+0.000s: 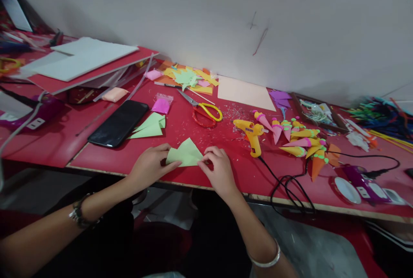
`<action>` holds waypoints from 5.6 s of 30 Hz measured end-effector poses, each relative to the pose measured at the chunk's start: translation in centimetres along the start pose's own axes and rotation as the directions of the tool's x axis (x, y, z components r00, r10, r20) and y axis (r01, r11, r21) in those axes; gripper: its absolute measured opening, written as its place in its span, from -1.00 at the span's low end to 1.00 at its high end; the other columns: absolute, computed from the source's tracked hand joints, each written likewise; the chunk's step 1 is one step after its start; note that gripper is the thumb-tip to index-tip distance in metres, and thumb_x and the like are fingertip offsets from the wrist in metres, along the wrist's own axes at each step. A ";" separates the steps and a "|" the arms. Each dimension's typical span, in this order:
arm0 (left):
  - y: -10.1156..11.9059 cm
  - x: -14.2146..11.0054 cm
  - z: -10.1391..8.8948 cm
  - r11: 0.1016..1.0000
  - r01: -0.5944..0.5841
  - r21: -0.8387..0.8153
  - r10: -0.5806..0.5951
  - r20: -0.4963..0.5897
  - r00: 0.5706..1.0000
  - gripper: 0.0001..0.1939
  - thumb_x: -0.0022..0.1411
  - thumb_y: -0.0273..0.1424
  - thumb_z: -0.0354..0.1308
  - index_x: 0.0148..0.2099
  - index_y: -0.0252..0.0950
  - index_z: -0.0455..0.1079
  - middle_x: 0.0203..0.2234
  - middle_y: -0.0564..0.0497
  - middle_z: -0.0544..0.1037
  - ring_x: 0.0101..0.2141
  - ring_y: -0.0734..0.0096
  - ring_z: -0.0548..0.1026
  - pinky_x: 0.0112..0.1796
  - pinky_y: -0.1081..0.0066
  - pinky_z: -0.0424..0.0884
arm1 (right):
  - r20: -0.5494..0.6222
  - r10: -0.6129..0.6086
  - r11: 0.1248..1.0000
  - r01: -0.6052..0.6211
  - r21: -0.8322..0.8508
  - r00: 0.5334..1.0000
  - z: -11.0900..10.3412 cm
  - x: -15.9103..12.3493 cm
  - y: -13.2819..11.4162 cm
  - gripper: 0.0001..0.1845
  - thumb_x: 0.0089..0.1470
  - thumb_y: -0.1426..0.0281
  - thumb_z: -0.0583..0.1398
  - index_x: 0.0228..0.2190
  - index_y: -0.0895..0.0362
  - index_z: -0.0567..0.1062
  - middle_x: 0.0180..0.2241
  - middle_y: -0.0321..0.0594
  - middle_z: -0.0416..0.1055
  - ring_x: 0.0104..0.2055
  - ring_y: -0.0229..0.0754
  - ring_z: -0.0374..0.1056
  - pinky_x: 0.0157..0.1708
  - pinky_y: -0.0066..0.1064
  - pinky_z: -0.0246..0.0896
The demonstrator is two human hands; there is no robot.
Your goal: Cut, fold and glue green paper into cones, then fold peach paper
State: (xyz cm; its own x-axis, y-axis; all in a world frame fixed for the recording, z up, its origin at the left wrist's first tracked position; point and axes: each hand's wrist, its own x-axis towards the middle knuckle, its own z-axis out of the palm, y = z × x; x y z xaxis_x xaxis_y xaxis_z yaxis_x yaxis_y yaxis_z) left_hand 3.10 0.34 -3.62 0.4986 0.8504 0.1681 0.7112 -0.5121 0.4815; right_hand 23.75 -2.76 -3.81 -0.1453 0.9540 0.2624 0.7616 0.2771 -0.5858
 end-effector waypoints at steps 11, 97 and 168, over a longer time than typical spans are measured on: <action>0.0 0.1 0.3 0.998 0.001 0.065 -0.001 -0.010 1.000 -0.68 0.12 -0.23 0.03 -0.55 -0.34 0.27 -0.47 0.07 0.35 -0.56 0.58 0.26 -0.52 0.50 0.10 | -0.020 0.014 1.000 -0.015 -0.027 1.000 0.3 0.1 0.1 -0.88 -0.04 0.39 0.15 -0.57 0.10 0.34 -0.33 -0.23 0.30 -0.25 -0.16 0.21 -0.25 -0.31 0.12; -1.4 -4.0 -5.2 0.876 -0.429 0.220 0.317 0.407 0.856 -0.41 -0.01 -0.54 0.00 0.12 -0.16 0.10 0.12 0.03 0.15 0.07 0.32 0.16 0.03 0.33 0.09 | 0.107 -0.111 0.901 0.145 -0.409 0.988 -3.3 -0.3 0.3 -0.67 0.08 0.42 -0.05 -0.16 0.14 0.40 -0.14 -0.12 0.34 -0.12 -0.13 0.25 -0.11 -0.26 0.14; -0.6 -1.3 -0.1 0.966 -0.169 0.193 0.179 -0.034 0.983 -0.67 0.18 -0.17 -0.05 -0.47 -0.32 0.25 -0.53 0.07 0.34 -0.47 0.45 0.33 -0.39 0.41 0.10 | 0.002 -0.035 0.971 0.035 -0.235 0.999 1.7 -0.7 -1.7 -0.71 0.04 0.31 0.05 -0.63 0.10 0.12 -0.53 -0.30 0.14 -0.44 -0.24 0.10 -0.43 -0.43 0.01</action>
State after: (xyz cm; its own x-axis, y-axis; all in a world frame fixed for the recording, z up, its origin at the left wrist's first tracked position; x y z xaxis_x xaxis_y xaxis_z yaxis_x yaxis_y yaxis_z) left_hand 1.96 -0.42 -4.02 0.6004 0.7488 0.2807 0.6990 -0.6619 0.2707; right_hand 21.46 -3.75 -4.32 -0.1733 0.9439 0.2812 0.8832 0.2753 -0.3797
